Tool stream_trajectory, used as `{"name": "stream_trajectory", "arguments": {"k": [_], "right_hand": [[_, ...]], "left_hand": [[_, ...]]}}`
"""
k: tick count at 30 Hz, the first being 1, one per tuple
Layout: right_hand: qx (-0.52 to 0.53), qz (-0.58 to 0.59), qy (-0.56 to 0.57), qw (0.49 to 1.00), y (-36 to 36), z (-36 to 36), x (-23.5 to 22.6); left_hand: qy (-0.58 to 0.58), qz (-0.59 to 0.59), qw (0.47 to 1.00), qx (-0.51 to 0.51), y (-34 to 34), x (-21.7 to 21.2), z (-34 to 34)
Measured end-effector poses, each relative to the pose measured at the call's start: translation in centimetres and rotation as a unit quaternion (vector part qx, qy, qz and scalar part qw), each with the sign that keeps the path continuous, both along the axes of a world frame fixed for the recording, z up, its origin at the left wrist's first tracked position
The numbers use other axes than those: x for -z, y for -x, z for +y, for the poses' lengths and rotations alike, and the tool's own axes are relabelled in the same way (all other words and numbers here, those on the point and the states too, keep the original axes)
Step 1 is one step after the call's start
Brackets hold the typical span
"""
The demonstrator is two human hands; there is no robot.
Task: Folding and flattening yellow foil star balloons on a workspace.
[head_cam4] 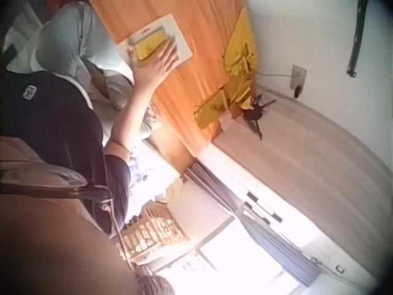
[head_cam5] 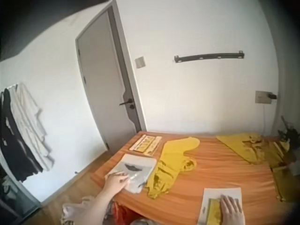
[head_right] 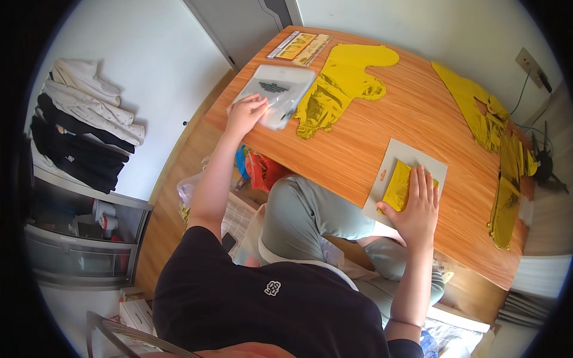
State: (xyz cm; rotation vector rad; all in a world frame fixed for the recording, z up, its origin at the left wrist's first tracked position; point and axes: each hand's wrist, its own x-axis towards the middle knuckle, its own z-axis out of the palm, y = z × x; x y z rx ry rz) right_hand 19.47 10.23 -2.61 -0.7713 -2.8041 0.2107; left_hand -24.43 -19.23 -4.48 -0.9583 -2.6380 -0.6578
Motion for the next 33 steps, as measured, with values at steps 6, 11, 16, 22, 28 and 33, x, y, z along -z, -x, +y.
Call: {"name": "stream_trajectory", "arguments": {"k": [6, 11, 16, 22, 28, 33], "right_hand": [[0.004, -0.008, 0.004, 1.000, 0.3, -0.4, 0.0], [0.020, -0.013, 0.019, 1.000, -0.4, -0.3, -0.5], [0.012, 0.005, -0.001, 1.000, 0.0, -0.1, 0.1], [0.049, -0.009, -0.007, 0.999, 0.1, -0.4, -0.1], [0.098, -0.002, -0.013, 0.995, -0.7, 0.4, 0.6], [0.115, 0.010, -0.015, 0.993, -0.2, 0.2, 0.4]], "left_hand": [[-0.115, 0.083, 0.989, 0.041, -0.6, -4.4, 0.2], [-0.102, 0.107, 0.988, 0.050, -10.4, -12.0, 4.8], [-0.039, 0.113, 0.978, 0.168, -17.0, -10.5, 9.2], [0.070, -0.028, 0.970, 0.231, -20.5, -3.1, 12.6], [0.169, -0.063, 0.938, 0.297, -22.0, -6.5, 13.4], [0.204, -0.015, 0.874, 0.440, -19.0, -5.1, 12.3]]}}
